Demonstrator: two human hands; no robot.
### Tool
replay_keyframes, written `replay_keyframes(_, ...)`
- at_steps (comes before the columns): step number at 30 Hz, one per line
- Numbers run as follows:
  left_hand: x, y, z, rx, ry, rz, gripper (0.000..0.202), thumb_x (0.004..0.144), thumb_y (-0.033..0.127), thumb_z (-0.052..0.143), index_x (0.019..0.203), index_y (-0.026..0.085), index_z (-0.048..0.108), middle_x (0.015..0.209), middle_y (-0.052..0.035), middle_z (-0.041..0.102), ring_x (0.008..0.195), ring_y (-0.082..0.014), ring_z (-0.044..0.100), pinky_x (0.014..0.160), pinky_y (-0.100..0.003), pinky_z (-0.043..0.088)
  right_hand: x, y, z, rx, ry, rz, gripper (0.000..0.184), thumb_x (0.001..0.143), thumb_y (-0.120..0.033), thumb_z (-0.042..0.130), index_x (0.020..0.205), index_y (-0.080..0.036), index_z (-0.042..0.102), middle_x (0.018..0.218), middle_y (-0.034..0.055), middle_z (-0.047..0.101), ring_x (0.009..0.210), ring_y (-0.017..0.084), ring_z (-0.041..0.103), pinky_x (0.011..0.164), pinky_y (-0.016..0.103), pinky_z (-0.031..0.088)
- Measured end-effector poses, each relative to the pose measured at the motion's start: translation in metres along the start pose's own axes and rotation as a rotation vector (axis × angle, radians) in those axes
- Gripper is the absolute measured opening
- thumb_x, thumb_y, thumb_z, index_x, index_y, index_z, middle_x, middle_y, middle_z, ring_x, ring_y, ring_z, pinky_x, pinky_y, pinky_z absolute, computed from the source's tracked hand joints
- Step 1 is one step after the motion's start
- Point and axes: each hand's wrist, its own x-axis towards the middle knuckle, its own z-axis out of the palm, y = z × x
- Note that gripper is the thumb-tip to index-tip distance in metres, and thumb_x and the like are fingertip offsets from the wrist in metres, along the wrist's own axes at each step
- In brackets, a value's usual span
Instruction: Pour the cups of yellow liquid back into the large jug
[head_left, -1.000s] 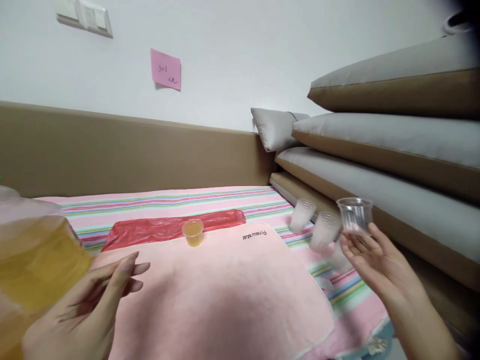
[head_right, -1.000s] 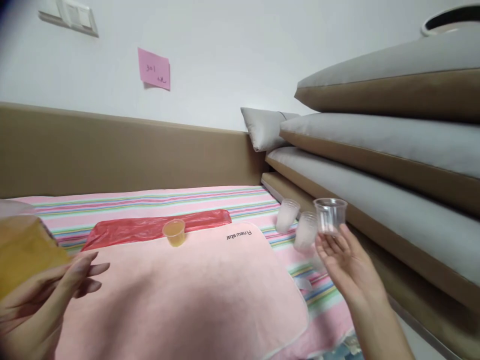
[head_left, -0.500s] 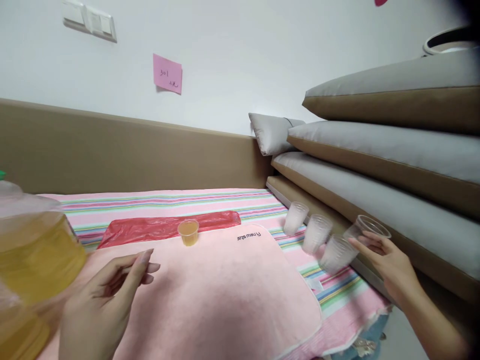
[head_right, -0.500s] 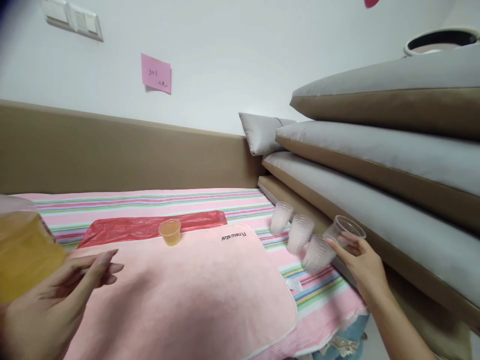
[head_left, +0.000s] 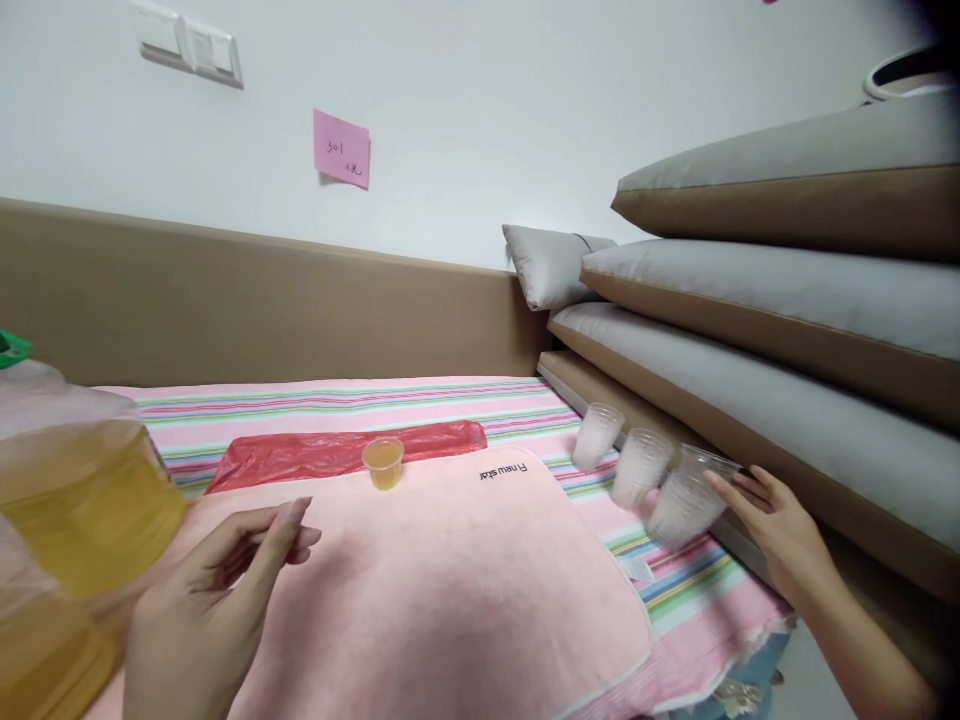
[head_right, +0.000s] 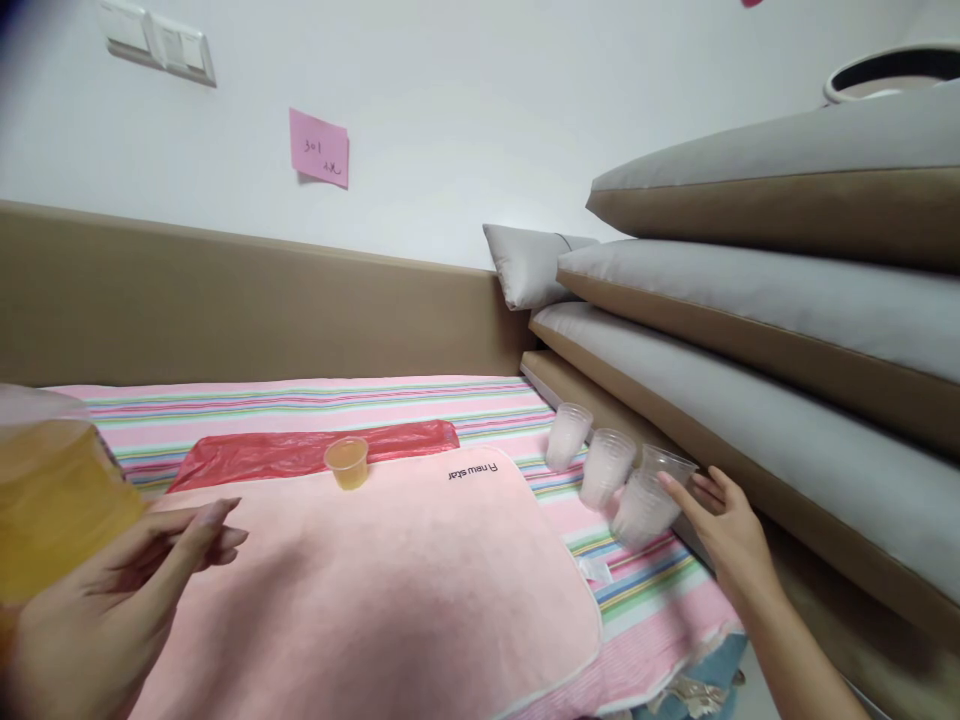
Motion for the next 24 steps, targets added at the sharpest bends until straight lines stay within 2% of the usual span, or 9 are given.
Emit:
replay_keyframes(6,0.001,0.0,0.001,-0.021,-0.018,-0.001,0.042,0.073,0.067,0.069,0.081,0.027,0.077,0.073,0.002,0.077,0.075,-0.0207,0.074,0.07,-0.025,0.057,0.012,-0.02,0.005,0.051,-0.038,-0.013,0.074,0.061,-0.048,0.094,0.119,-0.025,0.054,0.14,0.0211,0.058,0.139,0.038,0.048,0.119,0.044,0.036)
replay_keyframes(10,0.001,-0.002,0.001,-0.022,-0.02,0.017,0.043,0.074,0.069,0.068,0.081,0.028,0.077,0.074,0.0027,0.077,0.075,-0.0188,0.073,0.069,-0.022,0.056,0.016,-0.023,0.009,0.057,-0.068,-0.005,0.08,0.058,-0.045,0.096,0.122,-0.024,0.054,0.128,0.0197,0.065,0.133,0.038,0.054,0.119,0.044,0.037)
replay_keyframes(15,0.0,-0.002,0.001,-0.021,-0.02,0.023,0.048,0.075,0.073,0.066,0.083,0.028,0.077,0.073,0.0019,0.076,0.074,-0.0181,0.073,0.072,-0.022,0.057,0.017,-0.011,0.007,0.067,-0.026,-0.07,0.105,0.045,-0.051,0.097,0.134,-0.024,0.048,0.128,0.015,0.065,0.131,0.038,0.055,0.118,0.047,0.04)
replay_keyframes(20,-0.003,0.004,-0.001,-0.017,-0.052,-0.007,0.044,0.076,0.07,0.066,0.083,0.028,0.076,0.074,0.0022,0.077,0.075,-0.0177,0.073,0.072,-0.022,0.057,0.009,0.009,0.005,0.055,-0.04,-0.16,0.124,0.049,-0.055,0.097,0.155,-0.029,0.036,0.137,0.0124,0.062,0.136,0.036,0.051,0.119,0.05,0.037)
replay_keyframes(24,-0.003,0.007,0.0,-0.029,-0.046,-0.009,0.044,0.076,0.07,0.066,0.08,0.027,0.075,0.073,0.0025,0.076,0.075,-0.018,0.072,0.075,-0.023,0.056,0.001,0.025,0.007,0.035,-0.036,-0.177,0.127,0.052,-0.061,0.095,0.159,-0.029,0.034,0.141,0.0151,0.059,0.139,0.039,0.046,0.118,0.057,0.036)
